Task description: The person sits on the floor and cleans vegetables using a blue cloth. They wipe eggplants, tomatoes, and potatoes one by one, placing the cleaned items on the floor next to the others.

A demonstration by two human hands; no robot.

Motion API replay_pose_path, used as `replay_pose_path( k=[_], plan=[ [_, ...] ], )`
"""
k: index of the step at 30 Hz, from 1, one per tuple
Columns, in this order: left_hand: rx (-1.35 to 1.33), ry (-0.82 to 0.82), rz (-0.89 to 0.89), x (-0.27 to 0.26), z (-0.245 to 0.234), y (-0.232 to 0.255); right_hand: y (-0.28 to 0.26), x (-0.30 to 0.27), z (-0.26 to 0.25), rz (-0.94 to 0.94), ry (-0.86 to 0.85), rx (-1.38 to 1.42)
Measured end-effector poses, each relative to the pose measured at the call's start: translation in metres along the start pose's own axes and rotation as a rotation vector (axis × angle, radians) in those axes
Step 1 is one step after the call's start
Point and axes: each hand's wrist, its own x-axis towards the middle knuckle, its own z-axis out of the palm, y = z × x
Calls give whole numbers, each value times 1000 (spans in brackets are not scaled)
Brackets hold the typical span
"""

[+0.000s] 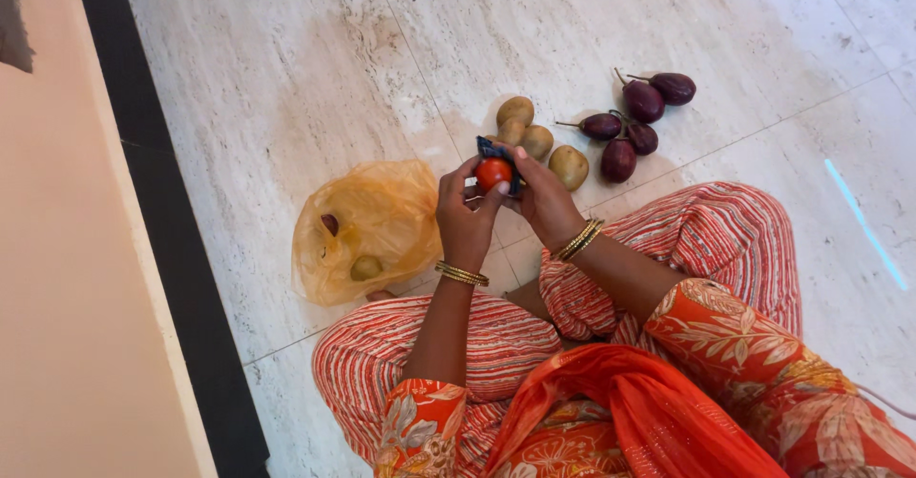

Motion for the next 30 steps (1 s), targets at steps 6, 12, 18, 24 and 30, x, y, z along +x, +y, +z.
replay_pose_path(
  k=[6,12,18,24,30],
  plan=[
    [96,200,-131,8,-5,-25,2,-5,8,83,99,-353],
    [67,197,-178,10,-6,-38,6,-14,11,-223,-169,-817],
    [76,18,-108,5,-4,-12,-1,-9,8,-193,-70,-674],
    [-24,-84,-52,1,-3,7,-4,-3,4,49,40,-133],
    [-58,142,-184,8,-7,-20,2,-3,7,65,128,-408]
  ],
)
